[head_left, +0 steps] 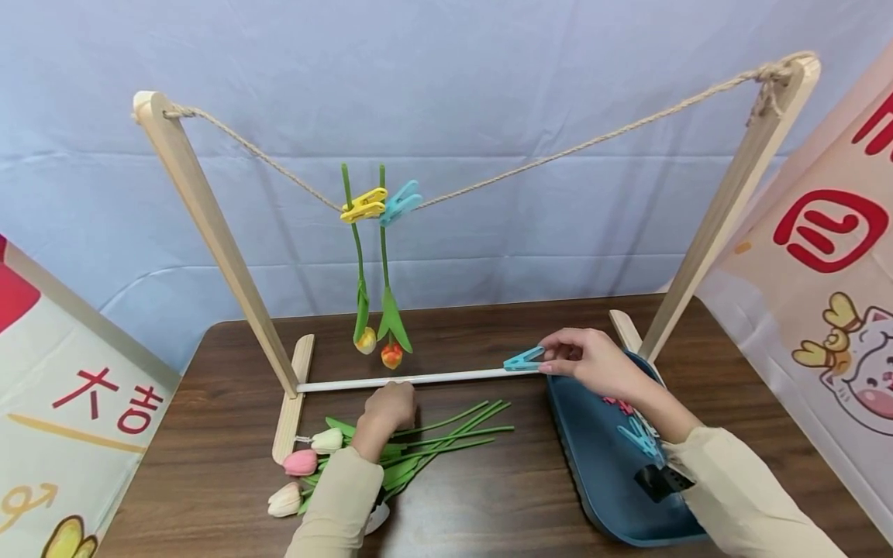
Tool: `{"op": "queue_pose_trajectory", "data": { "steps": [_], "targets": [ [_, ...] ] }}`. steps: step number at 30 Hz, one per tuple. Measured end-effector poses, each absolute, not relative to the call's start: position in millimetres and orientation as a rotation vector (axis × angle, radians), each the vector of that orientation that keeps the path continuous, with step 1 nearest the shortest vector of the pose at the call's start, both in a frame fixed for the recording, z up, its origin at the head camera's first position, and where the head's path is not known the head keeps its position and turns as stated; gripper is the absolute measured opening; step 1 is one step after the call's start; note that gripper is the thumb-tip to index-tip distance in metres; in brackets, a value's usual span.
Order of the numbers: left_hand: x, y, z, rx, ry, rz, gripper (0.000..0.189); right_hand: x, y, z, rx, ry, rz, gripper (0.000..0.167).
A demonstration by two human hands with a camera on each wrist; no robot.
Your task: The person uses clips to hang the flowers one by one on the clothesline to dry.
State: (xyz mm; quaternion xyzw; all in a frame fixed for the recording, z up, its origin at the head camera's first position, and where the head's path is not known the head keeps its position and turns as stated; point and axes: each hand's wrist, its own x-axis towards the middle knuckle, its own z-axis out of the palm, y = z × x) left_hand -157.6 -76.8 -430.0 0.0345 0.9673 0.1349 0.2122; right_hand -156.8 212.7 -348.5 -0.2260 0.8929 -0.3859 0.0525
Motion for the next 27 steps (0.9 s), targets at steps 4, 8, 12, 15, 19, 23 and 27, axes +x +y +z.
{"op": "queue_pose_trajectory", "data": {
  "steps": [4, 8, 12, 15, 19, 23, 27],
  "targets": [
    [-161, -77, -436, 0.037, 2.668, 0.367, 0.013, -158, 217, -352, -0.663, 2.708, -1.161, 0.025],
    [-162, -77, -441, -0.006, 2.664, 0.325, 0.021, -158, 221, -354, -0.633, 2.716, -1.158, 0.025],
    [-162, -79, -445, -0.008, 2.661, 0.292, 0.022, -158, 225, -355, -0.616, 2.722, -1.171, 0.027],
    [-161, -80, -447, 0.002, 2.668, 0.286, 0.019, -157, 228, -356, -0.602, 2.735, -1.171, 0.027],
    [-159, -80, -449, 0.019, 2.689, 0.291, 0.021, -157, 229, -356, -0.588, 2.755, -1.149, 0.026],
    [-159, -80, -450, 0.029, 2.694, 0.306, 0.020, -158, 231, -356, -0.586, 2.762, -1.140, 0.026],
    [-160, -81, -449, 0.033, 2.684, 0.312, 0.016, -158, 233, -355, -0.590, 2.757, -1.145, 0.026]
  ]
}}
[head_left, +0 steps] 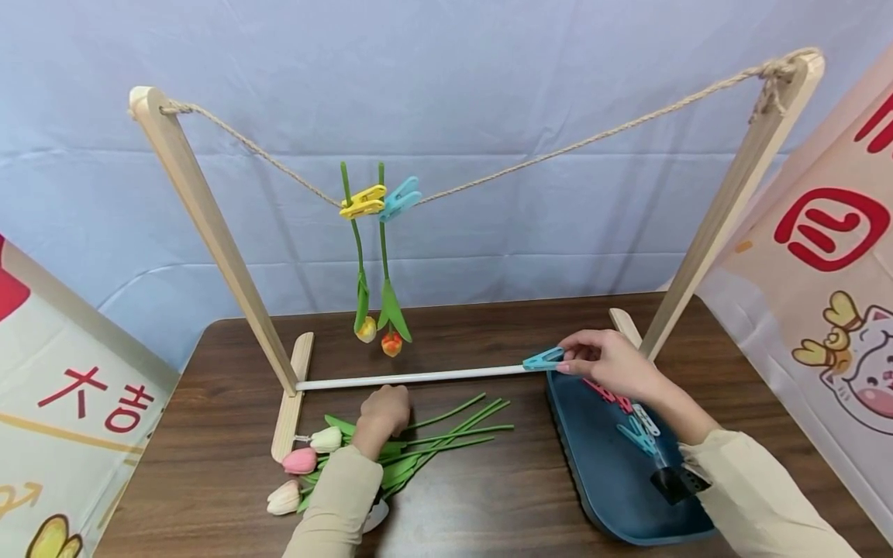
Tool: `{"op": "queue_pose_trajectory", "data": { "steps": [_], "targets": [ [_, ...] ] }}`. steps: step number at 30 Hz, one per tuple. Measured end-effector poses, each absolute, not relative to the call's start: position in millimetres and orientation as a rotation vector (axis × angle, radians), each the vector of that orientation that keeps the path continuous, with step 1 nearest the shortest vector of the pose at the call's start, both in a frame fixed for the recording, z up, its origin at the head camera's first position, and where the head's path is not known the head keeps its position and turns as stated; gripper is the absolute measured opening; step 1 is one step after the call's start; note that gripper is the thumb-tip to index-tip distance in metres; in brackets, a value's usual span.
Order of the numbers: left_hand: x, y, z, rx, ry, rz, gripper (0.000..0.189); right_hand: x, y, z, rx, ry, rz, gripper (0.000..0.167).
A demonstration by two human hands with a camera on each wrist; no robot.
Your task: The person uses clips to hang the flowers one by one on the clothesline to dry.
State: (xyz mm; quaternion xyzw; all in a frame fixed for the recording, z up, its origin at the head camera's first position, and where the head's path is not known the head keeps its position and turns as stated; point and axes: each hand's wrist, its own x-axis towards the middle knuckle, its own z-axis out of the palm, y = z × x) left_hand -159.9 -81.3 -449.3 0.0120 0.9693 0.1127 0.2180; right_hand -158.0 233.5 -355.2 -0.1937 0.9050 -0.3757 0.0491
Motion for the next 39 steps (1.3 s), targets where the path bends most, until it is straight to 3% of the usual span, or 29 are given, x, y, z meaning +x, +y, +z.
{"op": "queue_pose_trajectory", "data": {
  "steps": [4, 20, 39],
  "targets": [
    [-159, -83, -445, 0.032, 2.714, 0.344, 0.013, -158, 235, -355, -0.592, 2.741, -1.150, 0.029],
    [-147, -83, -397, 0.305, 2.925, 0.520, 0.041, -158, 240, -354, -0.580, 2.753, -1.085, 0.027],
    [-144, -67, -321, 0.454, 3.145, 0.836, 0.017, -160, 240, -349, -0.596, 2.761, -1.062, 0.023]
  ]
}}
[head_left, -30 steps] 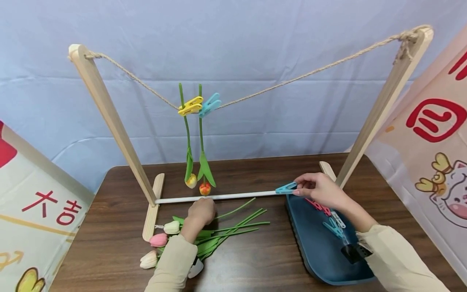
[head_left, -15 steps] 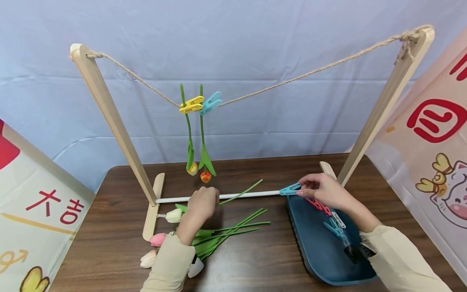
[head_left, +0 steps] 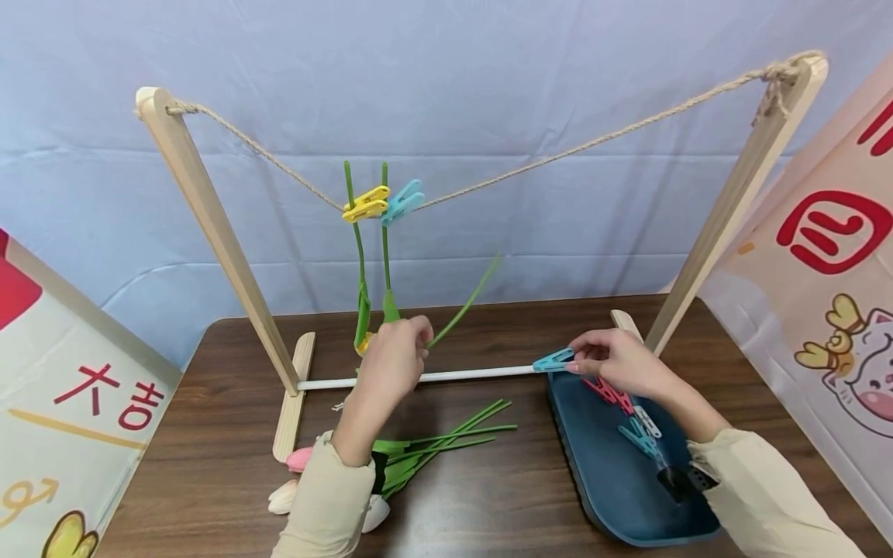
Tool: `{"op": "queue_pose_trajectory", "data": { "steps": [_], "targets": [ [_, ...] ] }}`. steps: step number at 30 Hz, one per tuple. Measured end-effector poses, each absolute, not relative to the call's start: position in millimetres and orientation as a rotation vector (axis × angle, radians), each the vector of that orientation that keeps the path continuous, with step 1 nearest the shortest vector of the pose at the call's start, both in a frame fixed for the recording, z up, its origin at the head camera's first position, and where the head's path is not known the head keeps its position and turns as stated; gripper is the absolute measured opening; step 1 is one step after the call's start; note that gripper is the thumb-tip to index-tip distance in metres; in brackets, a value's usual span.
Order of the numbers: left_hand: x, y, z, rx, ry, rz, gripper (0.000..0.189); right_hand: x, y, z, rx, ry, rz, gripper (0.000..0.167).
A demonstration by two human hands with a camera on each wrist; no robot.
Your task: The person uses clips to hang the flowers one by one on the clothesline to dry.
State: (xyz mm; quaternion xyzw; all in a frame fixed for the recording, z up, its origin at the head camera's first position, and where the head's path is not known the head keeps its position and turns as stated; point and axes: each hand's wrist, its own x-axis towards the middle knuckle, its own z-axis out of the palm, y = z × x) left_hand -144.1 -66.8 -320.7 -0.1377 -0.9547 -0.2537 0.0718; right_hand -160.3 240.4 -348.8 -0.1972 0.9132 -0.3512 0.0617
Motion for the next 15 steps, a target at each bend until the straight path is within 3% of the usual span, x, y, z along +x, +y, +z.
{"op": "queue_pose_trajectory", "data": {
  "steps": [15],
  "targets": [
    [-151, -64, -299, -0.294, -2.512, -0.965, 0.007, -175, 212, -308, -0.725, 2.823, -1.011, 0.021]
  ]
}}
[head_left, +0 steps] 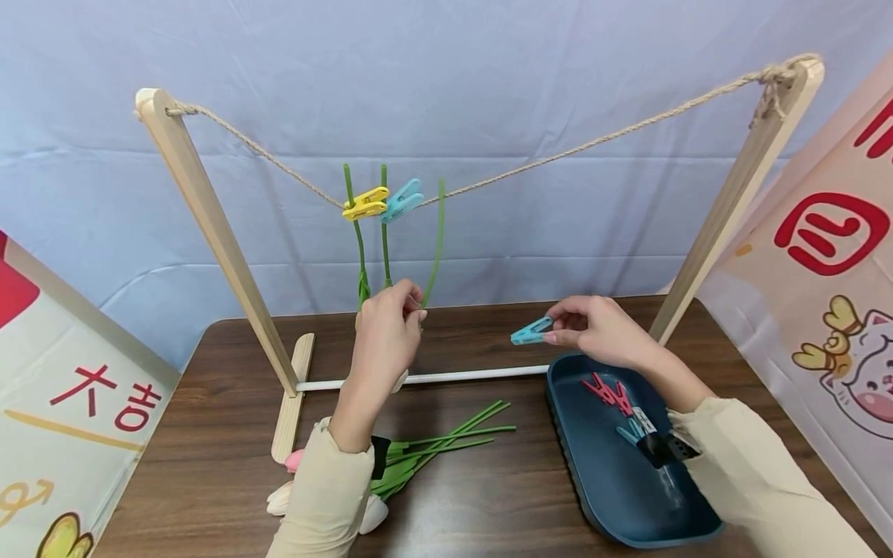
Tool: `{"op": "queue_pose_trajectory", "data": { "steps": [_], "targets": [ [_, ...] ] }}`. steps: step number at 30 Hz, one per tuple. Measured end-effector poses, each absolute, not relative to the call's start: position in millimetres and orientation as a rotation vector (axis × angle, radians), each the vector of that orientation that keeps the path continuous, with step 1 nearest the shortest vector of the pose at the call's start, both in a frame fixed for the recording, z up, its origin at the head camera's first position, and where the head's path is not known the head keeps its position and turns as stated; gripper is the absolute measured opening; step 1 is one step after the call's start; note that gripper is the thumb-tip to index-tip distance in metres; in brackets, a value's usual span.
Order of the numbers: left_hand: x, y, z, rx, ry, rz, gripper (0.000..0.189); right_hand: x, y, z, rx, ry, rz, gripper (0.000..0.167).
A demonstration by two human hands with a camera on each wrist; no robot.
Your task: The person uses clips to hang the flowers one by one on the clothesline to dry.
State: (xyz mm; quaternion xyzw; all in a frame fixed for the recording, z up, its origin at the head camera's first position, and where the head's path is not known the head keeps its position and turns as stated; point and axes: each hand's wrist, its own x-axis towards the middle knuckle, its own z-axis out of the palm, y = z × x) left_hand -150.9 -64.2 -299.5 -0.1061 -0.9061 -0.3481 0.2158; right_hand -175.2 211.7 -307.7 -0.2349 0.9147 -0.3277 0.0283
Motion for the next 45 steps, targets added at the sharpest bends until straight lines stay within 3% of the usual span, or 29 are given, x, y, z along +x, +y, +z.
{"op": "queue_pose_trajectory", "data": {
  "steps": [32, 45],
  "targets": [
    [-158, -59, -295, -0.218, -2.450, -1.033, 0.005, -196, 126, -189, -1.195, 3.040, -0.963, 0.010],
    [-159, -59, -293, -0.207, -2.438, -1.045, 0.006, -201, 101, -153, -1.040, 3.241, -0.865, 0.016]
  ]
}}
